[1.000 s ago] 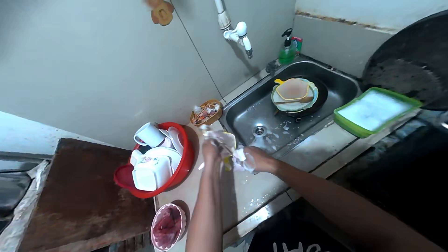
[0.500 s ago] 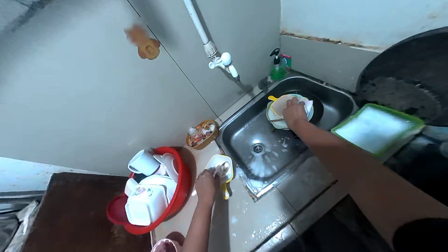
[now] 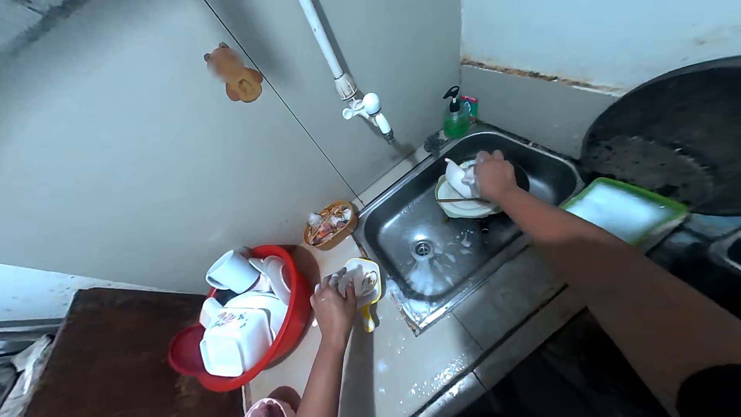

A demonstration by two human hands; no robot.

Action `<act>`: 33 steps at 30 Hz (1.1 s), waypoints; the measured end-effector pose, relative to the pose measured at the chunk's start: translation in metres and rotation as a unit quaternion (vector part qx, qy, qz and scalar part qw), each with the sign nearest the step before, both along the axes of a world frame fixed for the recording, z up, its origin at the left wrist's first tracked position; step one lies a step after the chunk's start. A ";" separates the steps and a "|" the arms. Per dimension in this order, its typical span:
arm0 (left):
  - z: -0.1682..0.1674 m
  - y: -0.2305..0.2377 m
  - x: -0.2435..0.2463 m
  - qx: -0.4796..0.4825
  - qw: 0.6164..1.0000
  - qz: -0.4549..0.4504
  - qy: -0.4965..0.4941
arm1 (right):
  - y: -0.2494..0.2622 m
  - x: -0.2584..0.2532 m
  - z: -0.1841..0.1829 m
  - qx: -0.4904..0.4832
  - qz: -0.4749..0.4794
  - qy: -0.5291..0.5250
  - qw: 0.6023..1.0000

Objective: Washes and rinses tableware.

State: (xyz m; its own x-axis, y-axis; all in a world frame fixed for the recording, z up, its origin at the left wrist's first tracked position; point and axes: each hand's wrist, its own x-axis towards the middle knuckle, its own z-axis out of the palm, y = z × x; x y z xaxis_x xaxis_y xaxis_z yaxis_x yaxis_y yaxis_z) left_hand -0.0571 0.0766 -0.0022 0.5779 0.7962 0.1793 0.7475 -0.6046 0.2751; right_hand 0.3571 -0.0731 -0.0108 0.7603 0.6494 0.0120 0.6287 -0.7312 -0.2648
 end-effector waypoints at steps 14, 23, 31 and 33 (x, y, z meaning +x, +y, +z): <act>0.004 -0.029 0.072 -0.074 0.974 -0.215 -0.013 | -0.065 -0.112 0.041 0.435 -0.099 0.553 0.704; -0.016 -0.063 0.086 0.025 0.968 -0.248 0.032 | -0.076 -0.144 0.028 0.368 -0.015 0.575 0.730; -0.021 -0.080 0.060 -0.408 0.899 -0.153 -0.049 | -0.124 -0.067 0.036 0.034 -0.256 0.105 0.960; -0.020 -0.086 0.048 -0.470 0.866 -0.126 -0.110 | -0.140 -0.051 0.017 -0.026 -0.292 0.114 0.949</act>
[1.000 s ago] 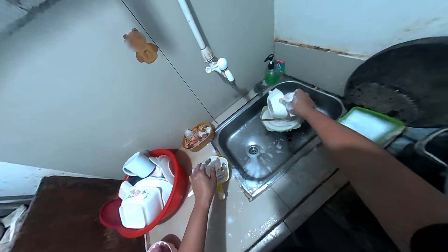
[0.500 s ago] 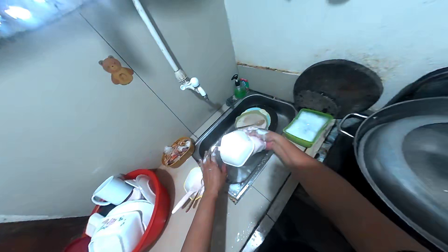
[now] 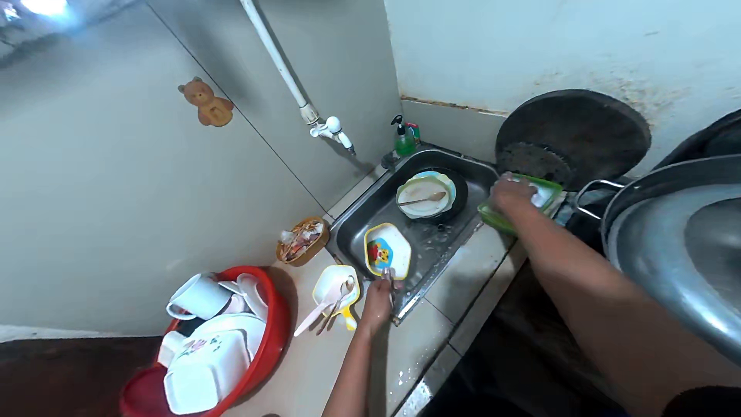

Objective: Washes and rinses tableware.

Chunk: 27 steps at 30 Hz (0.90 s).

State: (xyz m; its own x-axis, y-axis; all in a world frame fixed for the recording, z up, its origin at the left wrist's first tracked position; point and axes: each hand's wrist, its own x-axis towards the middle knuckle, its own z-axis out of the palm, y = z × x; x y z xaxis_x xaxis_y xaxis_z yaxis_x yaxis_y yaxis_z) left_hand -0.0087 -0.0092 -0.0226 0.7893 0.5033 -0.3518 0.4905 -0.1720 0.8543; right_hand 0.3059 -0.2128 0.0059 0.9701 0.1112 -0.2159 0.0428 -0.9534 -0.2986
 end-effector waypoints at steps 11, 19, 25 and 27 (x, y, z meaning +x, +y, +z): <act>-0.021 -0.010 -0.054 -0.206 0.976 -0.056 0.038 | 0.031 -0.057 0.056 0.039 0.200 0.003 0.979; -0.058 -0.014 -0.079 -0.276 0.961 0.030 0.012 | 0.094 -0.221 -0.025 0.055 0.594 0.128 0.792; -0.065 -0.026 -0.077 -0.220 0.963 0.155 0.018 | 0.094 -0.255 -0.028 0.102 0.597 0.131 0.785; -0.054 -0.026 -0.075 -0.196 0.968 0.150 0.047 | 0.086 -0.241 -0.027 0.046 0.647 0.101 0.754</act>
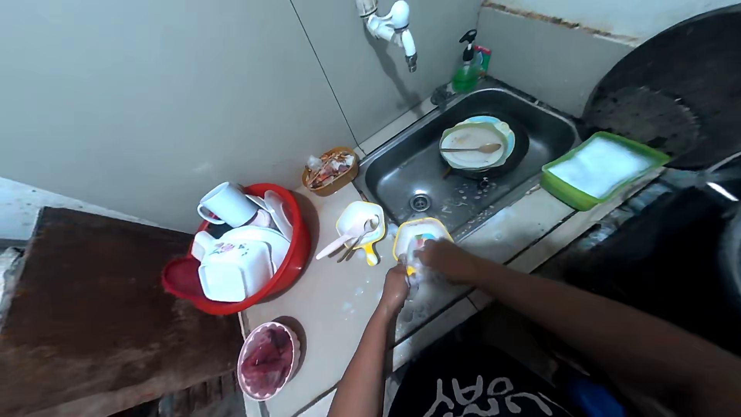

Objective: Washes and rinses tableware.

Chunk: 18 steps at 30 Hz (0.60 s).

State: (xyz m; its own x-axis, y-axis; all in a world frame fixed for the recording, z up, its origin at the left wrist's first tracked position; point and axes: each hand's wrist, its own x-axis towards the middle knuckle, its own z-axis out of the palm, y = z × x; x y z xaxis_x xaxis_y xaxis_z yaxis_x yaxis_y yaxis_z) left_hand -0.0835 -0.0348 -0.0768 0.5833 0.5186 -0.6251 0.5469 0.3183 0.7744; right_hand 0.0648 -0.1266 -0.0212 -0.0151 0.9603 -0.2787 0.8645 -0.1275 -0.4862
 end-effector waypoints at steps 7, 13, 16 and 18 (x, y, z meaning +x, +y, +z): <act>-0.013 0.003 0.015 0.060 0.997 -0.011 0.048 | 0.012 -0.024 0.006 -0.053 -0.094 -0.020 0.994; -0.009 0.013 0.020 0.114 0.987 -0.068 0.095 | 0.000 0.019 0.006 -0.086 0.055 -0.063 0.993; 0.002 0.019 0.023 0.131 0.976 -0.128 0.113 | 0.008 0.047 0.010 -0.108 0.180 -0.205 0.956; 0.005 0.020 0.024 0.142 0.969 -0.157 0.131 | 0.017 0.061 0.005 -0.072 0.231 -0.255 0.936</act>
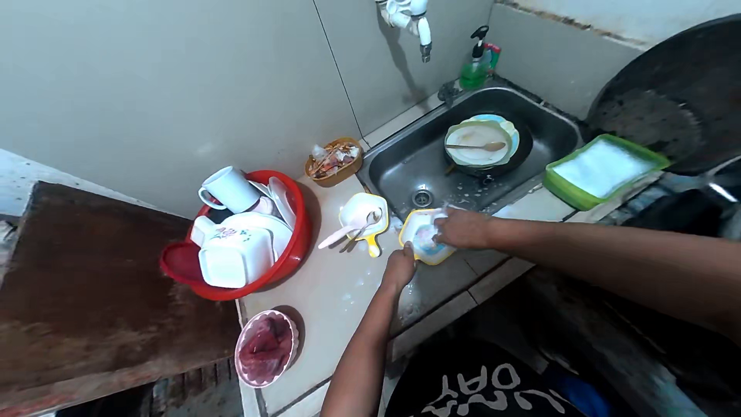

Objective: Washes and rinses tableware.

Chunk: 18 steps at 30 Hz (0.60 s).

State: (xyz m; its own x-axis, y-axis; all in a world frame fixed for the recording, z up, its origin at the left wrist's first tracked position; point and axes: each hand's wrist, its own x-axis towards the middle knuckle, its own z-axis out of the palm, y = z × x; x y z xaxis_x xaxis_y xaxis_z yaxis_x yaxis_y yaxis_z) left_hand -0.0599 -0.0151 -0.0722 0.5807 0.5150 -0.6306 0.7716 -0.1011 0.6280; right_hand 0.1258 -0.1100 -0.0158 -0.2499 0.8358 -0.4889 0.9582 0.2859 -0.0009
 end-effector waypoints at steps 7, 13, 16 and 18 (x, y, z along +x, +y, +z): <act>-0.001 -0.004 0.003 0.018 1.000 0.014 0.005 | -0.019 -0.046 -0.012 0.038 -0.180 0.038 0.982; 0.006 -0.007 0.005 0.040 0.999 0.003 0.010 | -0.007 -0.084 0.008 -0.031 -0.312 0.167 0.935; 0.002 -0.006 0.003 0.056 0.998 -0.015 0.008 | -0.010 -0.057 0.012 -0.060 -0.245 0.145 0.957; 0.000 -0.005 0.002 0.058 0.998 -0.023 0.018 | -0.005 -0.040 0.013 -0.067 -0.192 0.081 0.976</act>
State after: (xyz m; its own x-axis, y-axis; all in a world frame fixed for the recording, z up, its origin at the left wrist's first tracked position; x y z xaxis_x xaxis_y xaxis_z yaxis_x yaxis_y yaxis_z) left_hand -0.0577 -0.0198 -0.0718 0.5834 0.5583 -0.5899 0.7865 -0.2069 0.5819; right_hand 0.0856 -0.1154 -0.0025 -0.0141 0.8141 -0.5806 0.9791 -0.1066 -0.1731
